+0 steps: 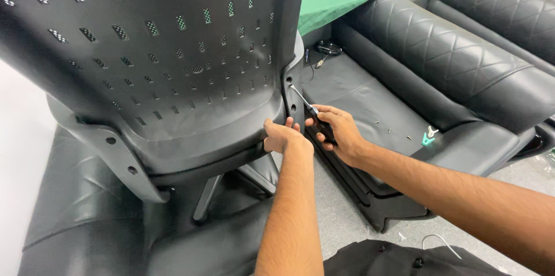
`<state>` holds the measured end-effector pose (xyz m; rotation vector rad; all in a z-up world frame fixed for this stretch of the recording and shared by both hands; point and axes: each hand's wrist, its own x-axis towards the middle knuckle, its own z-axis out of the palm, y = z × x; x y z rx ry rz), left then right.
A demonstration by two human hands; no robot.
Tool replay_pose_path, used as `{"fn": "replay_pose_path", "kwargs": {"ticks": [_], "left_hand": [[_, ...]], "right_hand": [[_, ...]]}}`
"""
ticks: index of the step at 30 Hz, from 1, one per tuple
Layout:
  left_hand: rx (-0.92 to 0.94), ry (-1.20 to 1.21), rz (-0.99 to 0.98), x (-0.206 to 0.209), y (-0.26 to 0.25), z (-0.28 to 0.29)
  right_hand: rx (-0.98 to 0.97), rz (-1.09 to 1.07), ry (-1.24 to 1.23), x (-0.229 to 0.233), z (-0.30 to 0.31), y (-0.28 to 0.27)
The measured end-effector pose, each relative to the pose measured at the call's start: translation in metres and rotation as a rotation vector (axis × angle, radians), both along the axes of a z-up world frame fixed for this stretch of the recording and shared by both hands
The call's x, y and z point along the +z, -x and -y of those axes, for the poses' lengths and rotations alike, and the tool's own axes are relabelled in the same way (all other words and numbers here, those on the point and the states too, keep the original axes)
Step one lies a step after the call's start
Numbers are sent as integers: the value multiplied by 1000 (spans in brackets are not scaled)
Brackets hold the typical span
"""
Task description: The person uses a screwdriver to tighten screws on the back of a black office chair. The chair is positioned on a black leather sofa while the person works on securing the backrest to the seat frame.
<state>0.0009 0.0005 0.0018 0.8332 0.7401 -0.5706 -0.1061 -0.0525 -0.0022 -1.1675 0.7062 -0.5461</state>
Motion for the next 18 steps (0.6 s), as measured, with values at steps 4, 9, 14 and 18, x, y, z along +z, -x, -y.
{"fn": "replay_pose_path", "kwargs": {"ticks": [4, 9, 14, 18], "left_hand": [[-48, 55, -48, 3, 0, -7], [-43, 92, -62, 4, -3, -13], [-82, 82, -62, 8, -4, -19], [-98, 76, -55, 8, -3, -21]], "right_hand": [[0, -8, 1, -6, -11, 8], [-12, -74, 37, -11, -21, 12], [-36, -62, 14, -16, -31, 16], [-49, -58, -8, -22, -33, 19]]}}
